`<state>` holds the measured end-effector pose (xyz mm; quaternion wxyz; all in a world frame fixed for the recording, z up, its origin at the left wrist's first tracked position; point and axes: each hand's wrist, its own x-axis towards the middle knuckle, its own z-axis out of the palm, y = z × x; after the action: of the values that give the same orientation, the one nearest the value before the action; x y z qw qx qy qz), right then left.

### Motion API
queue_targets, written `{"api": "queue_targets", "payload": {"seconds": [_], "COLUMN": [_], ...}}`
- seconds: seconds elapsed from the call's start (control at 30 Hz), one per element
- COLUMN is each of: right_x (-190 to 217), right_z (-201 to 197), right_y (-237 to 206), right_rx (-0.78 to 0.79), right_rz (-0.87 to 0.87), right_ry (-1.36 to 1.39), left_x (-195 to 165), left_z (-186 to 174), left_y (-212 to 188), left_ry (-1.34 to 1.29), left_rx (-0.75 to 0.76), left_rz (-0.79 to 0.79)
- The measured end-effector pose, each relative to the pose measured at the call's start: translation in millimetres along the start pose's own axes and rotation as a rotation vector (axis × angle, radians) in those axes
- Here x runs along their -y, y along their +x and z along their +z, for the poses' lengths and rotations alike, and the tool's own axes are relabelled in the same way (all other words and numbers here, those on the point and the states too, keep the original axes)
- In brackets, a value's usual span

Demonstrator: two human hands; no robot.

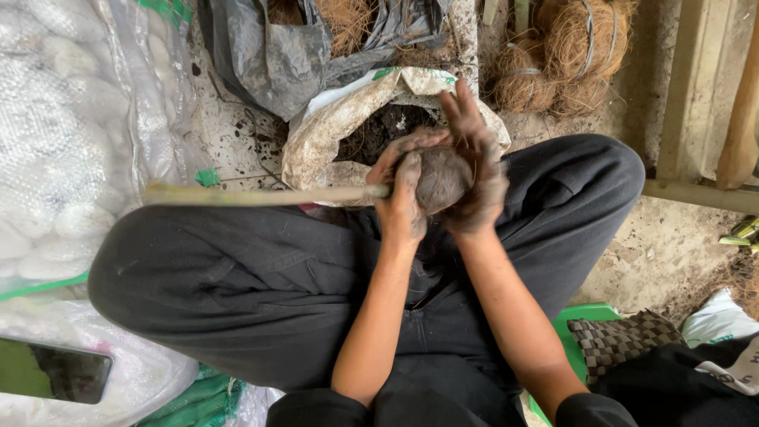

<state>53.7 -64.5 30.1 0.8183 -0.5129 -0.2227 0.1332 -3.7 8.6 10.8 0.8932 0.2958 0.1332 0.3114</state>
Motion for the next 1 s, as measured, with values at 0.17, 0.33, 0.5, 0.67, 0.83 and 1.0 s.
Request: {"api": "queue_targets", "payload": {"seconds": [0.17,0.33,0.5,0.67,0.83,1.0], "right_x": [14,4,1,19,25,9], "right_z": [2,-8,-10,7,19,20], "right_y": [0,-5,-15,-9,-2,-3], "right_rx": [-0.021,0.062,0.009,-0.024,-0.097,-0.06], "right_rz": [0.304,0.493,0.391,0.08,-0.163,-0.185], "right_ry": [-0.039,0.146,-0.046,-0.416,-0.825,-0.624], "left_x": [-13,-14,-25,-19,1,16], "left_z": [-2,1,-1,1,3,-3], "left_y": [11,14,13,9,-6,-5], "left_ry": [0.833,1.054,1.136,0.994,-0.131,0.25], "left_rx": [0.188,0.21,0.098,0.012,-0.136,-0.075], "left_rz": [0.312,0.382,0.451,0.379,-0.413,-0.108]}}
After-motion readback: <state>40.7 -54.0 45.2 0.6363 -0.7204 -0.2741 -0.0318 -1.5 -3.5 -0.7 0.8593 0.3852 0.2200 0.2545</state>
